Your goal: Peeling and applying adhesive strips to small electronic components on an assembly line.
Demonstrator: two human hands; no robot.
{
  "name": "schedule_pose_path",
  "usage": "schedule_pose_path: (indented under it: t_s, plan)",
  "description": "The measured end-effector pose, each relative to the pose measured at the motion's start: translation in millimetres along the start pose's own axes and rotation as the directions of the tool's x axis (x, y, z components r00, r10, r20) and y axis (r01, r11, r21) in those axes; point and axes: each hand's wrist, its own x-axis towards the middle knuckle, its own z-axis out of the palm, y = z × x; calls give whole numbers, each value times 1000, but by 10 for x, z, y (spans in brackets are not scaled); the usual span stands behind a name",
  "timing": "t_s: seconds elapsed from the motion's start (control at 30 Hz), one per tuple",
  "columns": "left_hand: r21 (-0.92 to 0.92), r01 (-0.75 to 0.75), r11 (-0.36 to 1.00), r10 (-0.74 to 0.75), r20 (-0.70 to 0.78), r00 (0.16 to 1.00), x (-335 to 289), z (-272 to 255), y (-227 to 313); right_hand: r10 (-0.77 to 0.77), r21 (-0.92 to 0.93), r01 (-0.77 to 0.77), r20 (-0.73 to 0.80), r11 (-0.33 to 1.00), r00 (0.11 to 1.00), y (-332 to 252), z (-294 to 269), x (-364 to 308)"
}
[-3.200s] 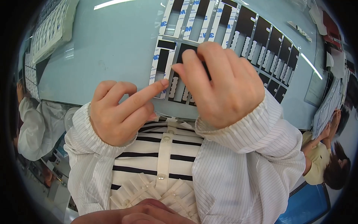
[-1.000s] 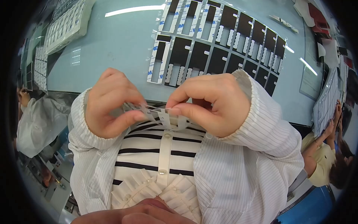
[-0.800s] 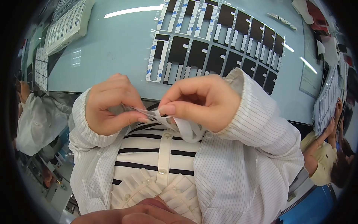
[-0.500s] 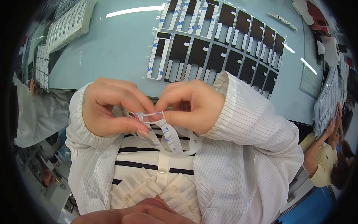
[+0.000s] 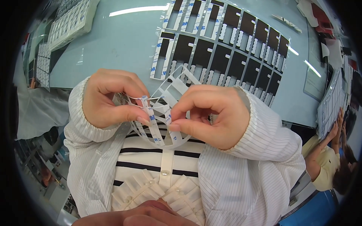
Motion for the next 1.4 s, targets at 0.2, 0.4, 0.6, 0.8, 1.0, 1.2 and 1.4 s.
schedule_pose_path:
  t_s: [0.2, 0.4, 0.6, 0.8, 1.0, 1.2, 1.4]
  plan:
    - [-2, 50, 999, -50, 48, 998, 24, -38, -63, -159, -252, 119, -145, 960, 976, -73, 103, -105]
    - [-82, 126, 989, -121, 64, 991, -38, -89, -151, -581, -718, 327, -131, 614, 803, 55, 219, -168]
    - [90, -58, 994, 62, -48, 997, 30, -104, -142, -814, -935, 343, 134, 84, 565, 198, 340, -127]
    - [424, 58, 904, 24, -185, 982, 53, -69, -62, -841, -896, 419, 338, -150, 422, 211, 334, -154]
    - [579, 60, 813, 148, -306, 941, 77, -18, -202, -863, -809, 565, 393, -161, 317, 216, 365, -178]
    - [742, -161, 651, 362, -118, 925, 118, -109, -252, -822, -739, 589, 85, 327, 564, 71, 380, -284]
    - [816, -428, 388, 547, 170, 819, 9, -91, -326, -133, -20, 152, -610, 988, 781, 30, -62, -85]
